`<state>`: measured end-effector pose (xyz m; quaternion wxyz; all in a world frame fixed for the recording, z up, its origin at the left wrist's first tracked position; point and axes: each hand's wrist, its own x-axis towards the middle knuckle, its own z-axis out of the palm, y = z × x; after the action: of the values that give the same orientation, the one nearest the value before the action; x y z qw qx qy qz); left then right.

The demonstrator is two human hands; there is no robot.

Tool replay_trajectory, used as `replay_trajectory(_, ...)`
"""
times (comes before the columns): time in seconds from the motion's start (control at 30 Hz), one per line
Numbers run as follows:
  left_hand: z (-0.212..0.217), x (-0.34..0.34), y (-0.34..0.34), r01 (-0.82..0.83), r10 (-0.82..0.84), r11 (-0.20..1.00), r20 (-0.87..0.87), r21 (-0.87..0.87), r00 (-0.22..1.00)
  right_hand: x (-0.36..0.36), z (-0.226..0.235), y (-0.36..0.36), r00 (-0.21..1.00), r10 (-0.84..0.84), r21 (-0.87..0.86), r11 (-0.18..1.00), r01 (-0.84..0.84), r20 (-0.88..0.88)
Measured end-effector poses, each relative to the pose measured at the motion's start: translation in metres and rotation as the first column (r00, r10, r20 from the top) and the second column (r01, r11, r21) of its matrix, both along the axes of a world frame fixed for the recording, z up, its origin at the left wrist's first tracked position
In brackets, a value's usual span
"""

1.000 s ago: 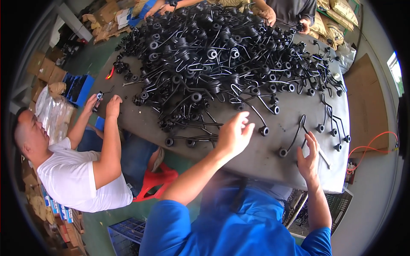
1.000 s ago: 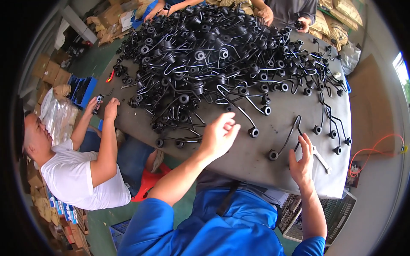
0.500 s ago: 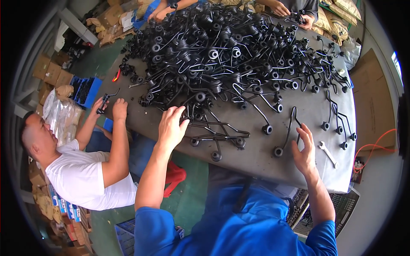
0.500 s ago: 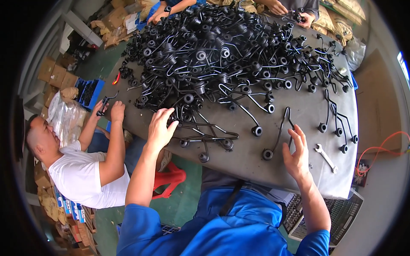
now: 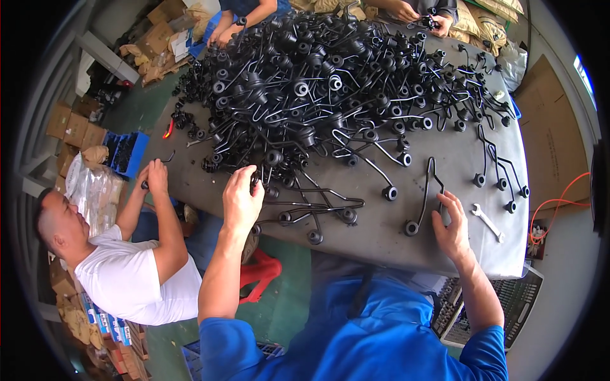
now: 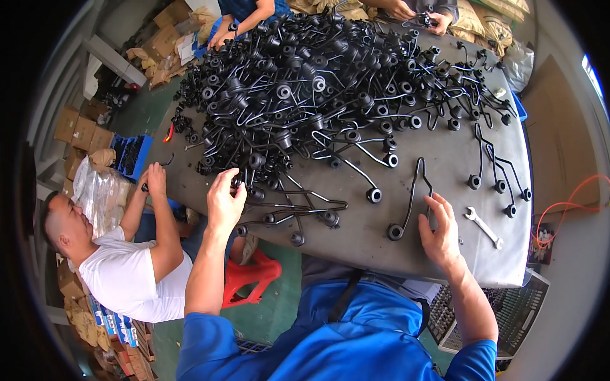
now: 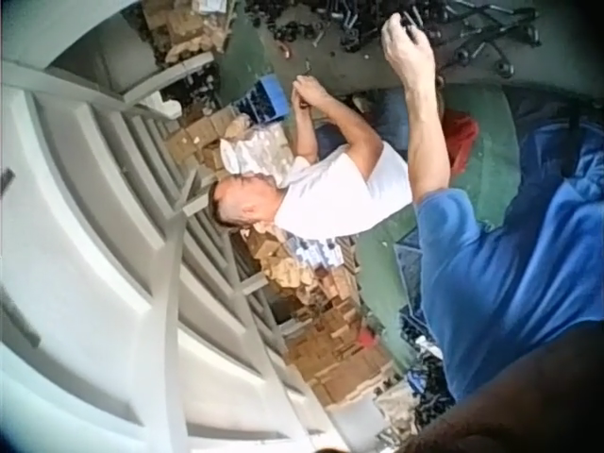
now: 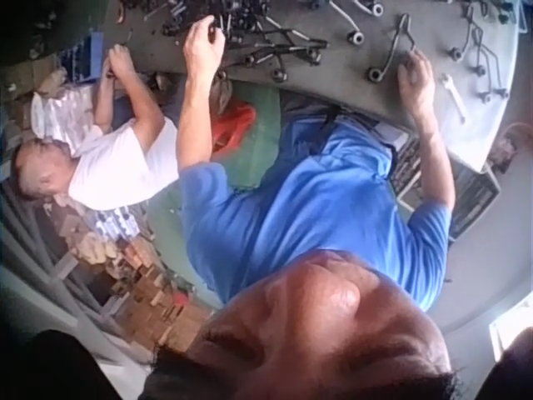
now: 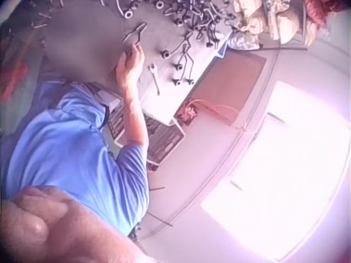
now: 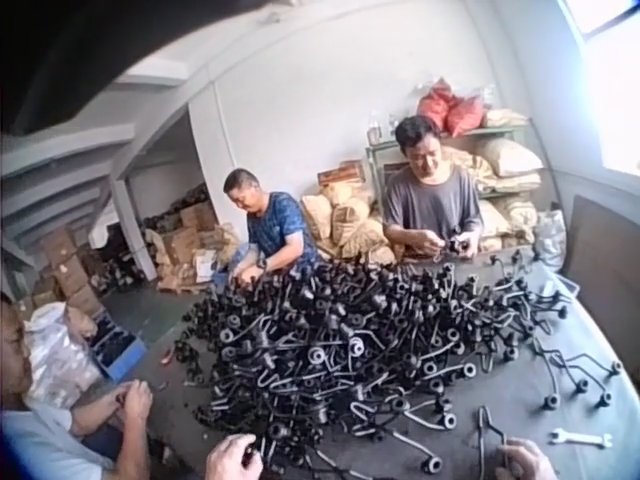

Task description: Assemble metal wire components with rubber stoppers and use a wrench to adjust them.

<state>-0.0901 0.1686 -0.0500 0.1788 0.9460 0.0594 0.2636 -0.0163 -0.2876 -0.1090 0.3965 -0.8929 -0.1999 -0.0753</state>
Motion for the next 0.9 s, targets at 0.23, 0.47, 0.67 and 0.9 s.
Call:
replay_trajectory(0.23,0.023,0.002,-0.001,0.081,-0.051,0.962,0.12,-0.261,0.991,0.0,0.004,0.002,1.0,-0.006,-0.018,1.0,0.006,0.0)
replay_trajectory(0.47,0.016,-0.017,0.041,-0.161,0.113,0.957,-0.2,-0.243,0.973,0.001,0.004,0.005,1.0,0.008,-0.003,1.0,-0.008,-0.012)
replay_trajectory(0.67,0.056,-0.008,-0.018,-0.123,-0.2,0.643,-0.321,-0.756,0.926,0.0,0.001,0.005,0.999,-0.04,0.043,0.998,0.04,-0.015)
replay_trajectory(0.9,0.041,0.037,-0.142,0.12,-0.485,0.644,-0.281,-0.756,0.828,-0.01,0.069,0.032,0.979,0.195,0.188,0.966,-0.18,-0.065)
